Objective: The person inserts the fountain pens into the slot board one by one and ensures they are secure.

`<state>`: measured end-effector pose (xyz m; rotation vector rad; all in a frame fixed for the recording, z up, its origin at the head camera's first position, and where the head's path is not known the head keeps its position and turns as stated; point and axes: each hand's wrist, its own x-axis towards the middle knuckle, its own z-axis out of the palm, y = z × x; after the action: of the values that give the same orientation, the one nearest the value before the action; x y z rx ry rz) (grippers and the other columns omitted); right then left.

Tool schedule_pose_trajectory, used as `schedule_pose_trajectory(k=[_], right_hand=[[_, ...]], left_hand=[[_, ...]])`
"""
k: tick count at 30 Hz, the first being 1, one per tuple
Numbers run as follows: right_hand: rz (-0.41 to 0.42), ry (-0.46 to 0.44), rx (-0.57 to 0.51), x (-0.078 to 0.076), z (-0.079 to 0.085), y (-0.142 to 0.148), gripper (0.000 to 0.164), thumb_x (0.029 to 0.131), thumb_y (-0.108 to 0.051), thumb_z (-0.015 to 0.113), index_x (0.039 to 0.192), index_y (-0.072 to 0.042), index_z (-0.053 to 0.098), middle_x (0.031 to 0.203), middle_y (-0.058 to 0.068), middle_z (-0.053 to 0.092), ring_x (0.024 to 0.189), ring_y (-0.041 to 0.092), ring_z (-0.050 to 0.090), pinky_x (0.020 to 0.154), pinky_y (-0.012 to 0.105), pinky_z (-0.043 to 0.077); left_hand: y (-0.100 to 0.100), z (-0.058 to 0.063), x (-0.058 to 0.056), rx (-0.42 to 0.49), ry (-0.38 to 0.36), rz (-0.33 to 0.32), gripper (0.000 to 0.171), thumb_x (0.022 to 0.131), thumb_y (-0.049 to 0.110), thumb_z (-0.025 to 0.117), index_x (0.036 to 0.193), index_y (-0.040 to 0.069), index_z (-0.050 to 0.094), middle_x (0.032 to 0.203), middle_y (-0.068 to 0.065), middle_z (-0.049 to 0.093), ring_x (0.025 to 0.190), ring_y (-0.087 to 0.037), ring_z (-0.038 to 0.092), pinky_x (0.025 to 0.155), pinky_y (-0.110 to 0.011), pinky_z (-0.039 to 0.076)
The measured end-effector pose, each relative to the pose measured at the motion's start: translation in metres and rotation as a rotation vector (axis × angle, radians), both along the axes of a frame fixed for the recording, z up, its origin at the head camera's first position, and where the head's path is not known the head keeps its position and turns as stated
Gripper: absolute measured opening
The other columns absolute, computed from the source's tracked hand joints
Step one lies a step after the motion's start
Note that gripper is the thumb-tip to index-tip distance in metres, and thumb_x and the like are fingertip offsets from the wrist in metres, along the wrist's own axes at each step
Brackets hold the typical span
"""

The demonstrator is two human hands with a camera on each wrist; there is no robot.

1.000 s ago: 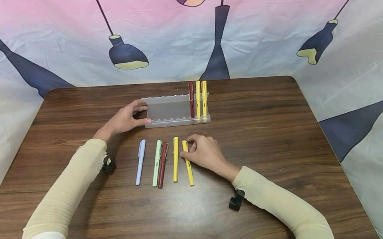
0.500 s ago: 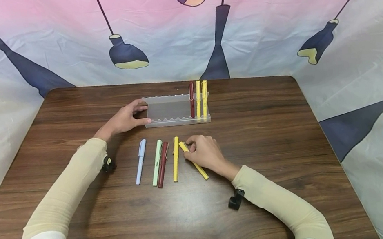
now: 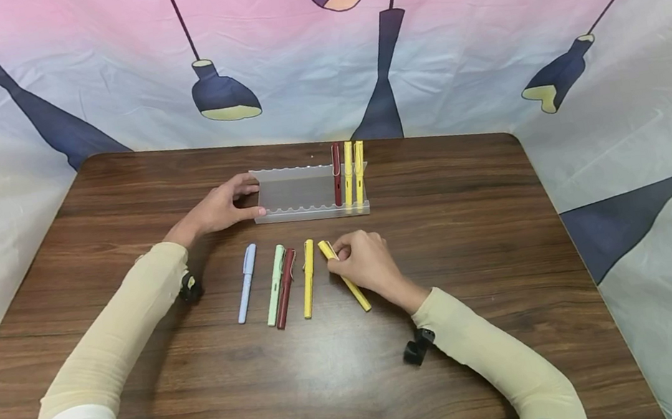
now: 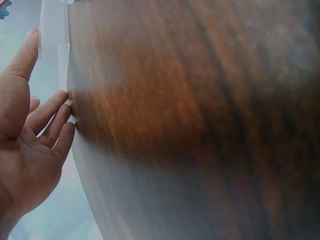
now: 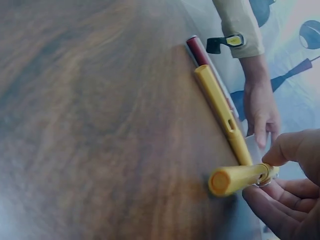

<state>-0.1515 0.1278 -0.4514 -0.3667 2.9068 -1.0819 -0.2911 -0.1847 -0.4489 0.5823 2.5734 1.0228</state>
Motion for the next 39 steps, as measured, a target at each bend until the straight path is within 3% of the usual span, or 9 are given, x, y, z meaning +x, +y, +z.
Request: schedule_pose_trajectory(k=[6,15,31,39], right_hand=[[0.000,0.029,-0.059,0.000,0.014,0.005,0.011,0.081,-0.018,0.078,0.089,-0.010,0.078,0.074,-0.005,0.069,0.063,0.006,0.063,0.063,0.026,0.053],[0.008,0.057,-0.159,-0.005,0.037,0.011,0.015,0.084,-0.014,0.076,0.099,-0.009,0.077,0.088,0.002,0.075,0.077,0.013,0.071,0.069,0.031,0.061],[-0.026,0.118,-0.242,-0.022,0.063,0.015,0.016,0.083,-0.015,0.079,0.097,-0.008,0.074,0.088,0.004,0.077,0.077,0.015,0.073,0.069,0.031,0.061],[-0.091,0.146,-0.270,-0.036,0.072,0.018,0.025,0.081,-0.023,0.088,0.097,-0.012,0.072,0.090,0.001,0.078,0.077,0.015,0.073,0.071,0.030,0.059]], left_hand=[[0.000,0.000,0.000,-0.001,-0.003,0.006,0.094,0.094,0.039,0.076,0.163,0.006,0.021,0.154,-0.018,0.048,0.149,-0.032,0.036,0.122,-0.052,0.027],[0.000,0.001,0.000,0.000,-0.002,0.009,0.092,0.094,0.038,0.076,0.162,0.006,0.023,0.155,-0.018,0.048,0.150,-0.033,0.034,0.122,-0.053,0.026],[0.000,0.001,0.002,0.008,-0.002,0.007,0.092,0.094,0.037,0.077,0.162,0.006,0.023,0.154,-0.019,0.049,0.150,-0.033,0.035,0.122,-0.053,0.027],[0.000,0.000,0.001,0.009,-0.002,0.002,0.092,0.093,0.038,0.077,0.162,0.006,0.024,0.154,-0.018,0.049,0.149,-0.033,0.036,0.121,-0.053,0.027]])
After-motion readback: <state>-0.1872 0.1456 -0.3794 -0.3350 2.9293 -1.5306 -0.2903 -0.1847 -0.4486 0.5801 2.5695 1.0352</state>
